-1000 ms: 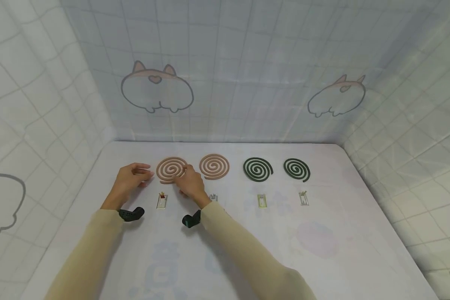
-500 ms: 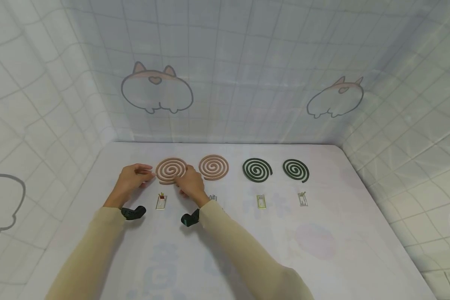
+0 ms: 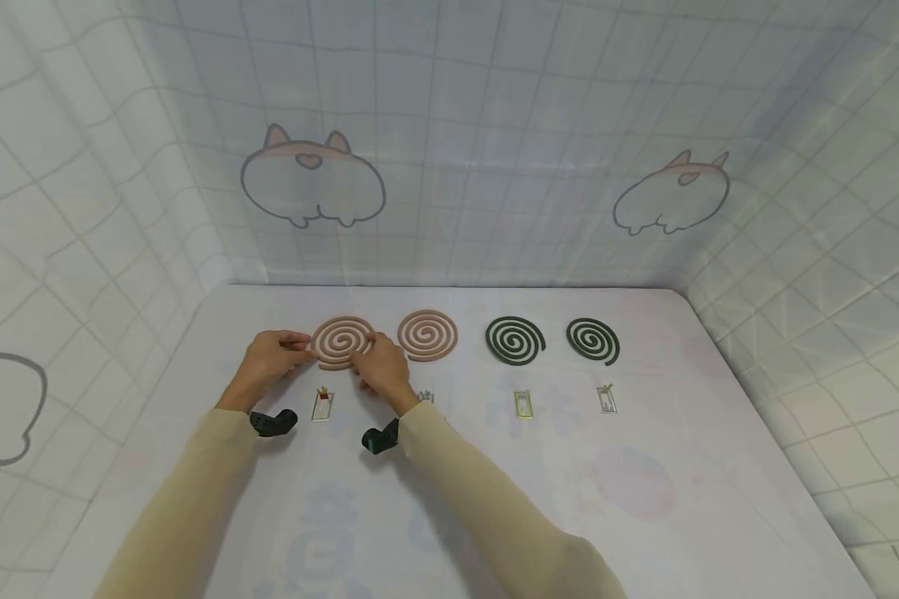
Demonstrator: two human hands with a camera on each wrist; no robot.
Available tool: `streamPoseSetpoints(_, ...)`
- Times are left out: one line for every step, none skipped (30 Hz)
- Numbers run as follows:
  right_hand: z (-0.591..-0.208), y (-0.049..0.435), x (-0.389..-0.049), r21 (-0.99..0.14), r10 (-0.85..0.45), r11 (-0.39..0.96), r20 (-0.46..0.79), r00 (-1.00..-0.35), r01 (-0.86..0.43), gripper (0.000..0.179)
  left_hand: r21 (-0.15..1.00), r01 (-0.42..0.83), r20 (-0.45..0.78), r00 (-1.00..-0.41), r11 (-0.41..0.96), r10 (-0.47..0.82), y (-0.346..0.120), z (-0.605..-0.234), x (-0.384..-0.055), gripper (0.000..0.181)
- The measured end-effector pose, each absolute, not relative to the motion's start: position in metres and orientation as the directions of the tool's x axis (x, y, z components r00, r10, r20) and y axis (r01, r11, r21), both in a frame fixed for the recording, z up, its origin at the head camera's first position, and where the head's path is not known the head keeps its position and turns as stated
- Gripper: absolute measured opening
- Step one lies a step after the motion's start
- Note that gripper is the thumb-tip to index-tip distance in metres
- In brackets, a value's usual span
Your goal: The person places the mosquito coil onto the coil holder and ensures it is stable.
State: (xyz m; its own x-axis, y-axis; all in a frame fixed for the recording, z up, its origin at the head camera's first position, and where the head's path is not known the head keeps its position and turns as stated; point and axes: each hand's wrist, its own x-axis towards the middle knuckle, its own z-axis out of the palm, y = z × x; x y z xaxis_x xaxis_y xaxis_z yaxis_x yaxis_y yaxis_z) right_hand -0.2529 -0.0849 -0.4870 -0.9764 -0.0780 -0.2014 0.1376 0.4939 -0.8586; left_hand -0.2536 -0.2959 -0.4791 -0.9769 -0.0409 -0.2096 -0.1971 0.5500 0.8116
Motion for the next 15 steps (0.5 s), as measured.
streamPoseSetpoints(-0.4875, -0.0849, -0.2532, -0.862, -0.074, 0.486, -0.203, -0.976, 0.143, 0.055, 0.81, -0.196, -0.208, -0.977, 0.553, -0.04, -0.2961, -0.4794, -0.2538, 0.05)
streamPoseSetpoints(-0.4878, -0.0847, -0.2534, -0.867, -0.067, 0.475, -0.206, -0.976, 0.15, 0.057, 0.808, -0.193, -0.207, -0.978, 0.556, -0.04, -0.2964, -0.4796, -0.2538, 0.05)
streamPoseSetpoints(-0.4881, -0.0845, -0.2535, -0.873, -0.062, 0.461, -0.208, -0.976, 0.157, 0.059, 0.809, -0.191, -0.204, -0.978, 0.556, -0.04, -0.2967, -0.4801, -0.254, 0.05)
streamPoseSetpoints(-0.4884, -0.0842, -0.2536, -0.88, -0.056, 0.446, -0.211, -0.976, 0.164, 0.062, 0.81, -0.191, -0.203, -0.978, 0.554, -0.04, -0.2971, -0.4807, -0.2543, 0.05)
streamPoseSetpoints(-0.4887, -0.0839, -0.2537, -0.885, -0.052, 0.434, -0.213, -0.976, 0.17, 0.064, 0.81, -0.19, -0.202, -0.979, 0.555, -0.041, -0.2973, -0.4812, -0.2546, 0.05)
streamPoseSetpoints(-0.4888, -0.0836, -0.2536, -0.892, -0.048, 0.417, -0.212, -0.976, 0.173, 0.065, 0.81, -0.189, -0.2, -0.979, 0.555, -0.042, -0.2974, -0.4817, -0.2549, 0.049)
streamPoseSetpoints(-0.4889, -0.0833, -0.2534, -0.897, -0.047, 0.404, -0.214, -0.976, 0.177, 0.066, 0.808, -0.191, -0.201, -0.979, 0.557, -0.043, -0.2972, -0.4821, -0.2551, 0.049)
streamPoseSetpoints(-0.4888, -0.083, -0.2531, -0.9, -0.047, 0.397, -0.215, -0.976, 0.179, 0.065, 0.806, -0.191, -0.202, -0.978, 0.56, -0.044, -0.2972, -0.4824, -0.2554, 0.049)
streamPoseSetpoints(-0.4888, -0.0827, -0.2529, -0.902, -0.052, 0.393, -0.213, -0.976, 0.176, 0.064, 0.804, -0.192, -0.202, -0.978, 0.563, -0.045, -0.2971, -0.4827, -0.2557, 0.049)
streamPoseSetpoints(-0.4886, -0.0824, -0.2527, -0.904, -0.056, 0.391, -0.212, -0.976, 0.174, 0.062, 0.802, -0.196, -0.205, -0.978, 0.565, -0.048, -0.2968, -0.4828, -0.2559, 0.049)
streamPoseSetpoints(-0.4884, -0.0821, -0.2526, -0.905, -0.063, 0.391, -0.209, -0.976, 0.168, 0.061, 0.8, -0.198, -0.206, -0.977, 0.566, -0.051, -0.2966, -0.4826, -0.2561, 0.049)
streamPoseSetpoints(-0.4882, -0.0818, -0.2527, -0.907, -0.066, 0.387, -0.206, -0.976, 0.166, 0.059, 0.799, -0.2, -0.208, -0.977, 0.567, -0.052, -0.2963, -0.4823, -0.2563, 0.049)
streamPoseSetpoints(-0.4883, -0.0816, -0.2528, -0.91, -0.068, 0.381, -0.205, -0.976, 0.164, 0.057, 0.798, -0.202, -0.209, -0.976, 0.568, -0.053, -0.2959, -0.4818, -0.2563, 0.049)
streamPoseSetpoints(-0.4882, -0.0814, -0.2531, -0.913, -0.07, 0.373, -0.203, -0.977, 0.164, 0.055, 0.799, -0.203, -0.21, -0.976, 0.567, -0.053, -0.2957, -0.4812, -0.2565, 0.049)
streamPoseSetpoints(-0.4882, -0.0813, -0.2537, -0.916, -0.07, 0.366, -0.204, -0.976, 0.165, 0.054, 0.802, -0.202, -0.209, -0.976, 0.563, -0.052, -0.2954, -0.4806, -0.2567, 0.049)
